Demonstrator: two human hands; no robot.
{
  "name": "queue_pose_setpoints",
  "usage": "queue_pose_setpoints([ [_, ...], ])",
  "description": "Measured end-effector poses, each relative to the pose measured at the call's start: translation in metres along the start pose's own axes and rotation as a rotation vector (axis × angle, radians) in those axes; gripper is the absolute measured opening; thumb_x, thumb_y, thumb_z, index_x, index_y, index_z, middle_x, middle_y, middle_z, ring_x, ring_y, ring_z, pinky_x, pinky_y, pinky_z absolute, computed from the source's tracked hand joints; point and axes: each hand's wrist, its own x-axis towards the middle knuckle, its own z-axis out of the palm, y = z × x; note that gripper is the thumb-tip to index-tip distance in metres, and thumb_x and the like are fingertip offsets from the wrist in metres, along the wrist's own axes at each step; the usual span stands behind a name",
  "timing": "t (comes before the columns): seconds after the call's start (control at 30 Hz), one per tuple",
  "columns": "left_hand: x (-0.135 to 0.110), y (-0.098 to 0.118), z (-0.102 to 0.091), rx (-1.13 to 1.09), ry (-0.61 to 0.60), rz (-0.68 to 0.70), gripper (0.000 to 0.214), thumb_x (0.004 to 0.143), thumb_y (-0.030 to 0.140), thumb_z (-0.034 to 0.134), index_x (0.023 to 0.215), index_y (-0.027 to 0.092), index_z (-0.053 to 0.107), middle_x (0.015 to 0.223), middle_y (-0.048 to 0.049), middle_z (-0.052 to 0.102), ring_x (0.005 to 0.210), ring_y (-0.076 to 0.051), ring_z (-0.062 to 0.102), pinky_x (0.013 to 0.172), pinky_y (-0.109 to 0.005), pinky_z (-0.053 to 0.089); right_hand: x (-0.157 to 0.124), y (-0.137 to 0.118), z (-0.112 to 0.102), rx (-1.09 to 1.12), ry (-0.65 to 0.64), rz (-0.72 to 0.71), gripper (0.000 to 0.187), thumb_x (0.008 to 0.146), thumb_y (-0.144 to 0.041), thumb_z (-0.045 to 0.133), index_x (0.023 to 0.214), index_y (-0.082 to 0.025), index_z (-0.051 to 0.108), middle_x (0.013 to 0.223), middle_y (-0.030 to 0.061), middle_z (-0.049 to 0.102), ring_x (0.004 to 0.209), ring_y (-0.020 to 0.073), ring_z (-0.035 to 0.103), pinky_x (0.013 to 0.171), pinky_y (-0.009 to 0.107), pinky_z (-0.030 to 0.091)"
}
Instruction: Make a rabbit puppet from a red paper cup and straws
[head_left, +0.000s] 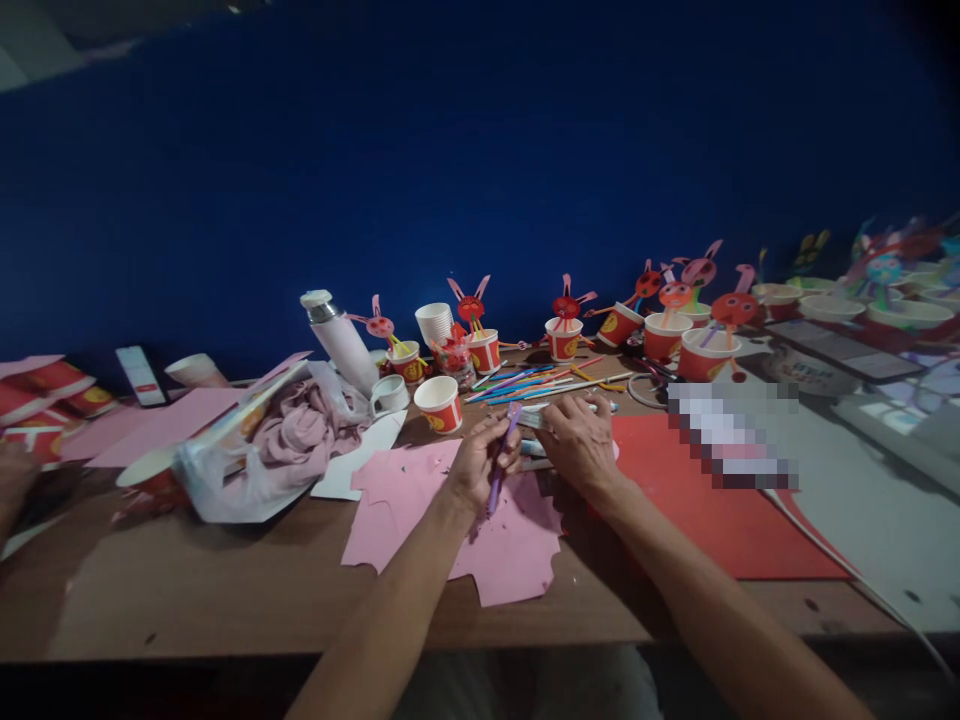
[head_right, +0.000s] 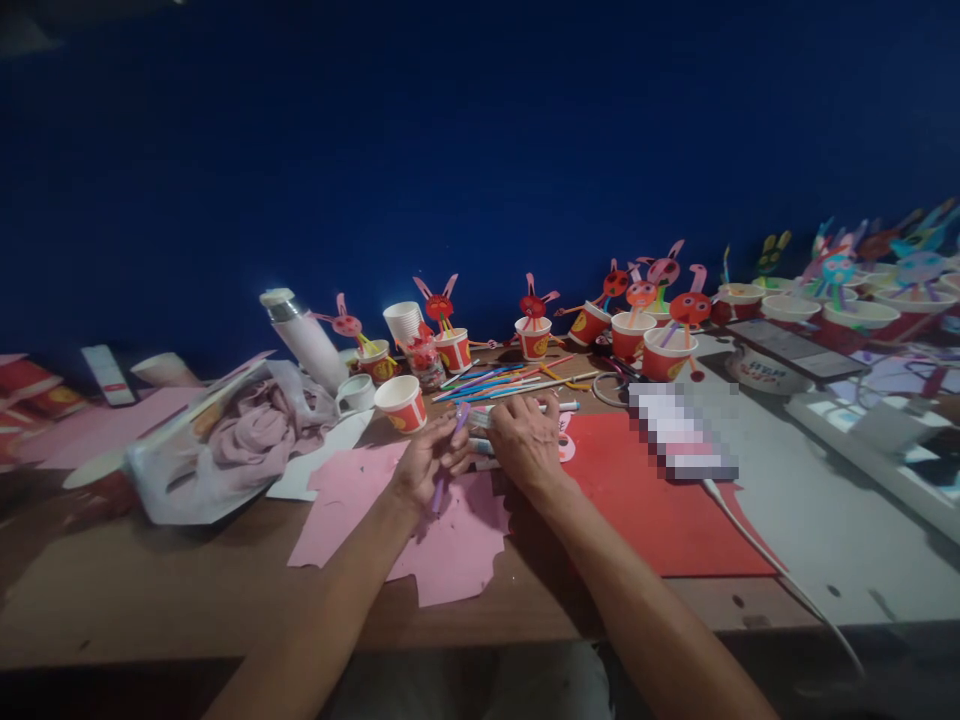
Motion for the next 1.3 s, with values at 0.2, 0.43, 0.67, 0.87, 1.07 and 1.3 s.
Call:
queue_pose_setpoints([
  [0.2, 0.001, 0.0, -0.002, 0.022, 0.045, -0.027, 0.015, 0.072, 0.02, 0.055, 0.084, 0.017, 0.048, 0.055, 0.0046, 0.051, 0.036, -0.005, 0.041, 0.033, -0.015, 0.032, -0.001, 0.002, 0.002, 0.01, 0.012, -0.004, 0.013, 0.077, -0.028, 0.052, 0.069, -0.018, 0.057, 0.076, 0.0028, 0.06, 0.074, 0.016, 0.046, 0.082, 0.034, 0.021],
  [0.43, 0.001, -0.002, -0.003, 0.099, 0.095, -0.038, 0.025, 0.067, 0.022, 0.062, 0.088, 0.018, 0.049, 0.062, 0.0036, 0.053, 0.042, -0.005, 0.047, 0.036, -0.014, 0.032, -0.002, 0.001, 0.002, -0.016, -0.041, 0.001, 0.016, 0.078, -0.03, 0.052, 0.07, -0.019, 0.058, 0.074, 0.0031, 0.059, 0.073, 0.0165, 0.046, 0.08, 0.034, 0.021],
  [0.67, 0.002, -0.004, 0.0, 0.243, 0.16, 0.067, 0.028, 0.068, 0.03, 0.06, 0.089, 0.02, 0.045, 0.059, 0.006, 0.05, 0.038, -0.003, 0.042, 0.033, -0.012, 0.025, -0.003, 0.0, 0.003, -0.013, -0.053, 0.011, 0.018, 0.079, -0.03, 0.049, 0.069, -0.019, 0.059, 0.074, 0.0035, 0.06, 0.074, 0.0166, 0.046, 0.082, 0.036, 0.019],
  [0.87, 0.004, -0.009, 0.003, 0.312, 0.174, 0.16, 0.033, 0.062, 0.028, 0.065, 0.086, 0.019, 0.045, 0.054, 0.0092, 0.045, 0.033, -0.001, 0.033, 0.03, -0.012, 0.021, -0.002, -0.001, 0.001, -0.015, -0.062, 0.011, 0.016, 0.078, -0.032, 0.051, 0.072, -0.019, 0.059, 0.075, 0.003, 0.06, 0.074, 0.0168, 0.046, 0.082, 0.036, 0.019],
  [1.07, 0.007, -0.012, -0.002, 0.355, 0.227, 0.181, 0.033, 0.063, 0.029, 0.064, 0.092, 0.017, 0.053, 0.055, 0.0065, 0.048, 0.039, -0.003, 0.04, 0.034, -0.015, 0.031, -0.002, -0.002, 0.001, -0.003, -0.05, 0.017, 0.02, 0.08, -0.033, 0.048, 0.071, -0.019, 0.058, 0.074, 0.0029, 0.06, 0.073, 0.0166, 0.046, 0.082, 0.035, 0.02],
  [1.3, 0.008, -0.012, -0.006, 0.341, 0.255, 0.155, 0.036, 0.065, 0.028, 0.064, 0.099, 0.015, 0.06, 0.062, 0.0024, 0.055, 0.052, -0.006, 0.05, 0.05, -0.02, 0.044, -0.002, -0.002, 0.0, -0.004, -0.062, 0.021, 0.019, 0.08, -0.032, 0.048, 0.07, -0.019, 0.059, 0.074, 0.0031, 0.06, 0.074, 0.0168, 0.047, 0.083, 0.036, 0.019],
])
